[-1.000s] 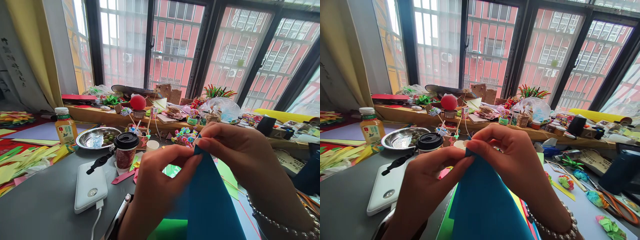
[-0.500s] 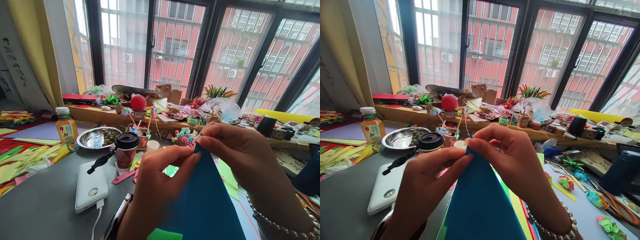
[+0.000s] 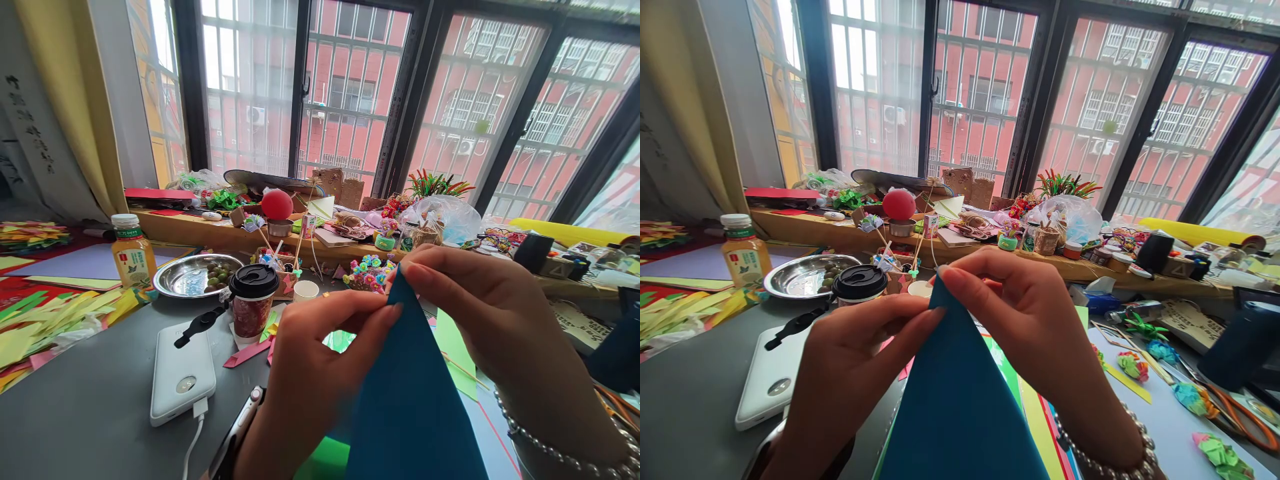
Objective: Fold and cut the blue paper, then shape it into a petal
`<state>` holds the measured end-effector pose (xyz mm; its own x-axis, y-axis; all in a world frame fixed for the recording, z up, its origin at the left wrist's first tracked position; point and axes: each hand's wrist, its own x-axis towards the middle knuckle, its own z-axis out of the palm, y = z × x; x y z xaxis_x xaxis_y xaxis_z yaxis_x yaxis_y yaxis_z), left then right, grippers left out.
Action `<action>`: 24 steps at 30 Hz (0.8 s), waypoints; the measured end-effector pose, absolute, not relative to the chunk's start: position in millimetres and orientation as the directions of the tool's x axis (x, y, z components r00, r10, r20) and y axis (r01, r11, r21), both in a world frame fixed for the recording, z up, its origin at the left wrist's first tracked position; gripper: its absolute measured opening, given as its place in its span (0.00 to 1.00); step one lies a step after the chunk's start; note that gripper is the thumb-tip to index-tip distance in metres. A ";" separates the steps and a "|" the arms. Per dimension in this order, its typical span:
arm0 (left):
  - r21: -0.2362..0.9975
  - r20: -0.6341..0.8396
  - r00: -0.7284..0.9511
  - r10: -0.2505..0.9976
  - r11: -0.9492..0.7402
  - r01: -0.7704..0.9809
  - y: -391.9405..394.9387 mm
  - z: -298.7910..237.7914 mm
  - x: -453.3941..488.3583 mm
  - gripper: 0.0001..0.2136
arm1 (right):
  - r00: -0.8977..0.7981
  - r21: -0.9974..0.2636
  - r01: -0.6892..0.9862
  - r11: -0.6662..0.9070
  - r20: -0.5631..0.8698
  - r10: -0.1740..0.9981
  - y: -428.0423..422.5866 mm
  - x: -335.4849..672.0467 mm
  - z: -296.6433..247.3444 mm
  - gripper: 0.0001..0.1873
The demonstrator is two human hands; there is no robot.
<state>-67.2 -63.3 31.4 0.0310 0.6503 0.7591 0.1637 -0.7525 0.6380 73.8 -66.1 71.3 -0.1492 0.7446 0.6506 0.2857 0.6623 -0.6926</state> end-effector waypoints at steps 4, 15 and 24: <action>0.665 0.744 -0.017 0.668 -0.739 0.112 -64.4 30.0 -63.8 0.03 | -0.154 -0.699 0.249 0.670 0.654 0.740 -67.2 72.8 70.9 0.05; 0.678 0.735 -0.035 0.677 -0.731 0.077 -65.3 30.5 -61.6 0.03 | -0.140 -0.695 0.293 0.657 0.648 0.748 -66.7 72.7 71.1 0.07; 0.685 0.727 -0.040 0.686 -0.719 0.113 -65.2 30.5 -62.3 0.03 | -0.117 -0.670 0.331 0.665 0.670 0.733 -70.2 68.8 73.5 0.06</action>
